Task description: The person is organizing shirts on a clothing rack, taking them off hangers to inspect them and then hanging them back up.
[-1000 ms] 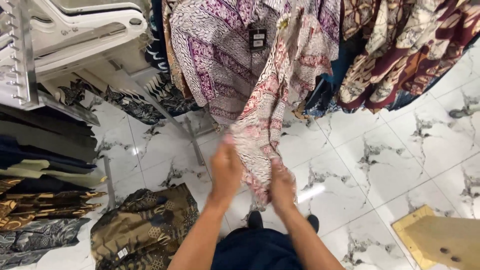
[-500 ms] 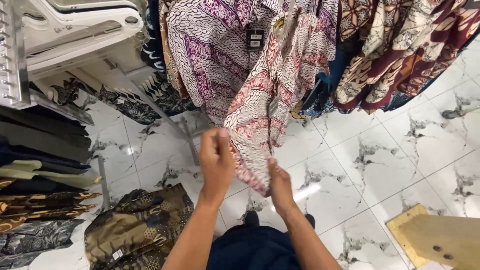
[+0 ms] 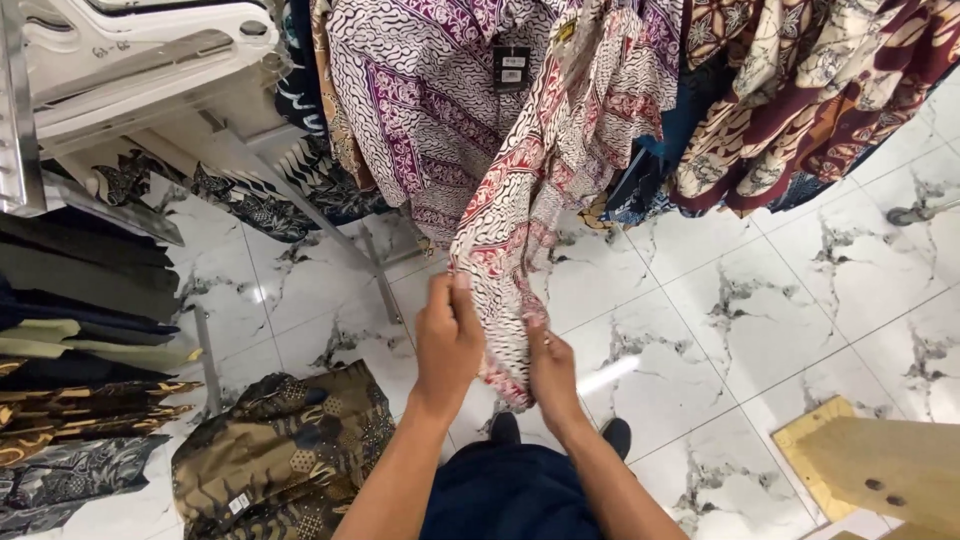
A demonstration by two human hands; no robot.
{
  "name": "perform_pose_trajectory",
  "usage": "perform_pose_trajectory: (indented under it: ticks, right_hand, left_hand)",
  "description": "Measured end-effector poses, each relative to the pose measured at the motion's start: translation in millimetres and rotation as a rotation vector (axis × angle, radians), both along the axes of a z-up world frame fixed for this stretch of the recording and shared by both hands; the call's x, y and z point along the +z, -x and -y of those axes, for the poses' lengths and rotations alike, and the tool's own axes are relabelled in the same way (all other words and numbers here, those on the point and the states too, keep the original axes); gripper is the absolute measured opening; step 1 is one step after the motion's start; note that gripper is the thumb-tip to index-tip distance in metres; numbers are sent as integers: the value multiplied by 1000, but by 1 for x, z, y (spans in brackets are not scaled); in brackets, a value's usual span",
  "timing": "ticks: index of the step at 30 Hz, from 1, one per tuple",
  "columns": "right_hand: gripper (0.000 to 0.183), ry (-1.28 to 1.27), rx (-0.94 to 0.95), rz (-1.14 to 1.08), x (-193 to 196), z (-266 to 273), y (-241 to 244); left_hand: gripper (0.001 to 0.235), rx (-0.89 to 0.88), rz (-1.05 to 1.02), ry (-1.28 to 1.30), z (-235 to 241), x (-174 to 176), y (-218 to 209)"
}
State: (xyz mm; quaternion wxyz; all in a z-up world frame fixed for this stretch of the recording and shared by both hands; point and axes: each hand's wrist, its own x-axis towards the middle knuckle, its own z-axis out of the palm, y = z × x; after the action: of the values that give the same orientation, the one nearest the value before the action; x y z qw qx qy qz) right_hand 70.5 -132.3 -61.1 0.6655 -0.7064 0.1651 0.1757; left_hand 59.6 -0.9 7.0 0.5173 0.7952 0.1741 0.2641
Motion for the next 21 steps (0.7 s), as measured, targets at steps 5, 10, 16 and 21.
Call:
perform_pose_trajectory:
  ticks: [5,10,16,21]
  right_hand:
    - [51,-12,-28,-8,-23,5,-6]
    - [45,18,46,63,-1,-17,9]
    - [54,49,59,10,-52,15,-21]
    - [60,21,134,-123,-29,27,-11]
  left_hand:
    - [33,61,131,-67,-12,2,-16]
    - [40,-124,91,-109,0,20,-6]
    - [36,47,61,-9,-33,-17,-19]
    - [37,57,-71,-22,-44,8,-12]
